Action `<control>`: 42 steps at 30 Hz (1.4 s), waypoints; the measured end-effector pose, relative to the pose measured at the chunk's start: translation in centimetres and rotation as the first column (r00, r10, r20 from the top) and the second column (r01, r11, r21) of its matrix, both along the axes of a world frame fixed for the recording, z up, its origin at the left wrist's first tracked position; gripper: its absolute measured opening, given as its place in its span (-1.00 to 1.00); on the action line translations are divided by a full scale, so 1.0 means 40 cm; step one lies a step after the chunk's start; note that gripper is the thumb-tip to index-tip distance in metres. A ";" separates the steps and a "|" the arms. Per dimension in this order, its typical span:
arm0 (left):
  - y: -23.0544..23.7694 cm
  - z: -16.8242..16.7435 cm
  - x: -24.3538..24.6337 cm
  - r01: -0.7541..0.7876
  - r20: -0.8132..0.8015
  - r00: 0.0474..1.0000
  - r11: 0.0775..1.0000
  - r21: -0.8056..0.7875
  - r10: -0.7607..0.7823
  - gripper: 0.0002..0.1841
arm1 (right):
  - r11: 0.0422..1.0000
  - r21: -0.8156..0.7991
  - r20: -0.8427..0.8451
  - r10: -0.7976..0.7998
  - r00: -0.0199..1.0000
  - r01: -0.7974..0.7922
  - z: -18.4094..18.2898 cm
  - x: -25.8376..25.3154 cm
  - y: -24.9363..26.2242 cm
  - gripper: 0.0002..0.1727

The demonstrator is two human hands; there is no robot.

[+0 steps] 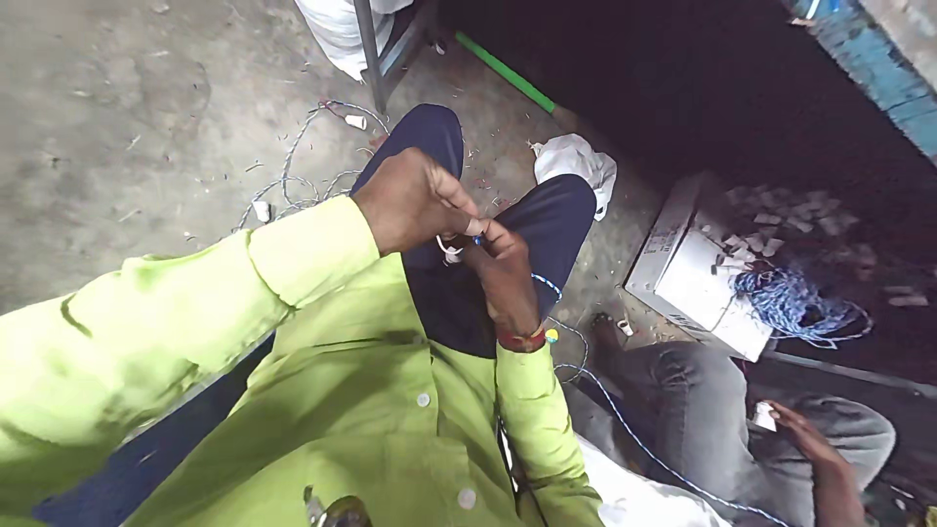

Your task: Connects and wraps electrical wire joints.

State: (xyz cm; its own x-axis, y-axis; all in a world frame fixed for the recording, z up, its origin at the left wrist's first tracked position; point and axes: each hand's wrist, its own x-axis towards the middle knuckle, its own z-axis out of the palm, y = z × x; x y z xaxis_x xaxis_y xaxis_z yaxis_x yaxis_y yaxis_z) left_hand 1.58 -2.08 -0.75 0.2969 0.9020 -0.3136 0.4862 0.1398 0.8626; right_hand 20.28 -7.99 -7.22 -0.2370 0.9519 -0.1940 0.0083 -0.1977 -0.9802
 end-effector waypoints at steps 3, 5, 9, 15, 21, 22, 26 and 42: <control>0.000 -0.001 0.002 -0.023 -0.030 0.999 1.000 0.004 0.023 -0.90 | 0.996 -0.053 -0.143 0.063 0.988 -0.071 0.009 0.015 0.003 -0.76; -0.002 -0.004 0.004 -0.024 -0.038 0.999 0.999 0.024 0.025 -0.91 | 0.996 -0.052 -0.141 0.064 0.988 -0.072 0.010 0.017 0.001 -0.80; -0.003 -0.008 0.005 -0.052 -0.005 0.999 0.999 0.005 0.052 -0.92 | 0.998 -0.037 -0.101 0.049 0.994 -0.053 0.010 0.015 0.002 -0.87; -0.003 -0.002 0.027 -0.119 0.088 0.988 0.985 -0.121 0.130 -0.93 | 0.999 0.014 0.076 -0.041 0.996 0.040 0.011 -0.017 -0.004 -0.75; -0.001 -0.004 0.022 -0.199 0.203 0.936 0.907 -0.371 0.288 -0.95 | 0.999 0.021 0.152 -0.050 0.987 0.047 -0.001 -0.014 -0.007 -0.76; -0.001 -0.005 0.021 -0.219 0.203 0.926 0.890 -0.400 0.319 -0.95 | 0.996 0.050 0.146 -0.077 0.986 0.070 -0.005 -0.015 -0.005 -0.76; 0.002 -0.010 0.011 -0.260 0.218 0.895 0.853 -0.452 0.388 -0.91 | 0.924 0.335 0.077 -0.224 0.971 0.187 -0.030 -0.020 0.002 -0.54; 0.001 -0.009 0.003 -0.155 0.294 0.893 0.847 -0.508 0.340 -0.79 | 0.540 0.750 0.561 -0.215 0.800 -0.382 -0.014 0.042 0.046 -0.69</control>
